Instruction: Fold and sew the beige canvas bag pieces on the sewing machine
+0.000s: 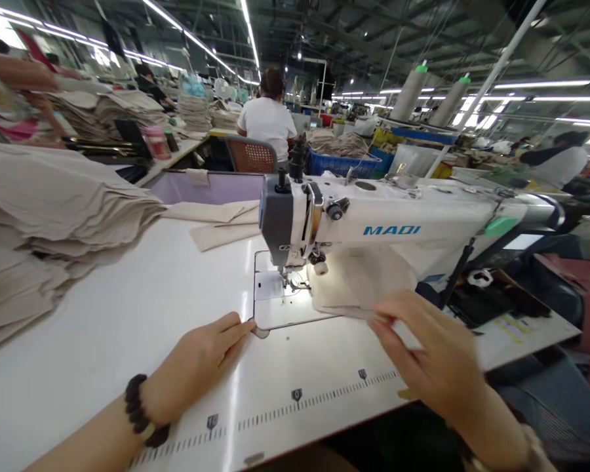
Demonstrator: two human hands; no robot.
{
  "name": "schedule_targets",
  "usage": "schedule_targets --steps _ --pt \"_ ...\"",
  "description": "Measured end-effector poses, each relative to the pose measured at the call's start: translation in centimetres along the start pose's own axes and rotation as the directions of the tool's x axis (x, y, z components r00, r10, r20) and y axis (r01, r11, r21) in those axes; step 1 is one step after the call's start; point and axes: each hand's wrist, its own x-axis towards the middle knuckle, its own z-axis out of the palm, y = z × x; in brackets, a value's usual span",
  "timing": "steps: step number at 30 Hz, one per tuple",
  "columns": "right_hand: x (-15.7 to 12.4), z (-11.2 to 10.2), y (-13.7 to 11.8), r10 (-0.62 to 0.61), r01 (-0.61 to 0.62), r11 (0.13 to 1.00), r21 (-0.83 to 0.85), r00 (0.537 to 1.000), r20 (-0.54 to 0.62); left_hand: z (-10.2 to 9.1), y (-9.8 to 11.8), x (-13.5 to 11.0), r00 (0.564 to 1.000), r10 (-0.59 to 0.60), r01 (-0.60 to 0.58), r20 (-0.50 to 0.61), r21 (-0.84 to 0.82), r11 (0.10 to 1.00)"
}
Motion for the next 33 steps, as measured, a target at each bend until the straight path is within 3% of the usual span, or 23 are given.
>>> schedule_targets --steps 3,6,12,23,28,33 --pt "3.1 4.1 1.8 0.093 -0.084 0.995 -0.058 0.983 0.160 0.0 -0.1 0.0 1.000 0.008 -0.008 -0.004 0.001 1.000" --pt "3.6 6.3 3.2 0.186 -0.151 0.980 -0.131 0.931 0.315 0.0 -0.1 -0.1 0.999 0.027 -0.026 -0.026 0.019 0.999" --pt "2.3 5.1 4.7 0.201 -0.177 0.980 -0.095 0.892 0.405 -0.2 -0.2 -0.1 0.998 0.055 -0.055 -0.025 -0.001 0.999" --pt "2.7 4.9 4.3 0.326 -0.382 0.913 0.146 0.896 0.302 -0.2 -0.4 0.1 0.999 0.037 -0.037 -0.014 -0.001 0.999" --pt "3.0 5.2 6.5 0.431 -0.524 0.781 0.339 0.846 0.314 0.1 -0.7 0.0 0.995 0.078 -0.076 -0.057 0.048 0.996" --pt "2.8 5.0 8.4 0.530 -0.666 0.504 0.550 0.741 0.412 0.3 -0.9 0.1 0.992 0.100 -0.097 -0.071 0.055 0.994"
